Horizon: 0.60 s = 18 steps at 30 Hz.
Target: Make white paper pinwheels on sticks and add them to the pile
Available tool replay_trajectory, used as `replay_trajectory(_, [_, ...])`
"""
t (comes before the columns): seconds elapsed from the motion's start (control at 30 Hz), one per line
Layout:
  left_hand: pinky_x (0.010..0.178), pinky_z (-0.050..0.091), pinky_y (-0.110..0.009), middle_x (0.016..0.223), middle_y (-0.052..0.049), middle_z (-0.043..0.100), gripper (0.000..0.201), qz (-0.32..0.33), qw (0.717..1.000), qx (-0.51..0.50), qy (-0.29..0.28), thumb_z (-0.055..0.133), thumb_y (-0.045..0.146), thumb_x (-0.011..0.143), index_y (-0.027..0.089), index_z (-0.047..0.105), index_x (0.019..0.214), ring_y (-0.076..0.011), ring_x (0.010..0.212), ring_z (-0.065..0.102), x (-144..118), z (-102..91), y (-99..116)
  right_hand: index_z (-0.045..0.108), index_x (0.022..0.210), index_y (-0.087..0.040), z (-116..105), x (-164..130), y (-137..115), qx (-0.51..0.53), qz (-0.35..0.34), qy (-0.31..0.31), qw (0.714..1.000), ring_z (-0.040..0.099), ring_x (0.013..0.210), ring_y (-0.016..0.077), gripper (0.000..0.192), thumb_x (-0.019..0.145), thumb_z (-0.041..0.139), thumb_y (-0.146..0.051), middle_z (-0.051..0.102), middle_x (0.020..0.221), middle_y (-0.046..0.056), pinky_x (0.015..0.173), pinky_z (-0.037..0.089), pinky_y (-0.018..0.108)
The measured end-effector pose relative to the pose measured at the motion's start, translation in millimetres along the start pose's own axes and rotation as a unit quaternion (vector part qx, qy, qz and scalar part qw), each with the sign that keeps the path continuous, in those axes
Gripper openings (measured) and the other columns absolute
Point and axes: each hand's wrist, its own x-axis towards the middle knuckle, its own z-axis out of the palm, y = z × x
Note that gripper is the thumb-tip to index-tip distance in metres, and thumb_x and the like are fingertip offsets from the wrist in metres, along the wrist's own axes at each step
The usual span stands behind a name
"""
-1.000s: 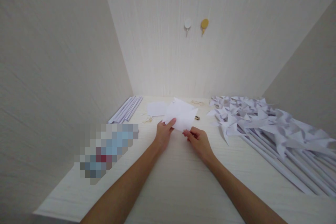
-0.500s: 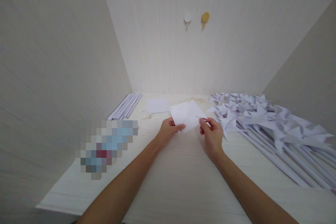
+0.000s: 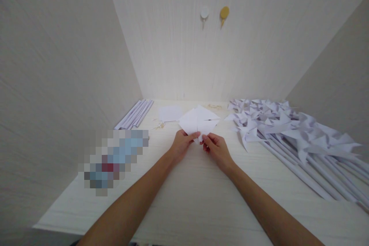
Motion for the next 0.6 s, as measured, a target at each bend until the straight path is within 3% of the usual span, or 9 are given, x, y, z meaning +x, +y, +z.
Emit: replay_trajectory(0.6, [0.066,0.044,-0.029,0.067,-0.005,0.068,0.03,-0.002,0.998,-0.026,0.053,0.079,0.02,0.04,0.01,0.066,0.066,-0.0137,0.062,0.058,2.4,-0.6,-1.7,0.058,0.06,-0.016,0.0,-0.2,1.1,-0.017,-0.004,-0.033,0.999,0.041,0.04,0.0076,0.019,0.061,0.062,-0.035,0.049,0.043,-0.005,0.041,0.029,0.021])
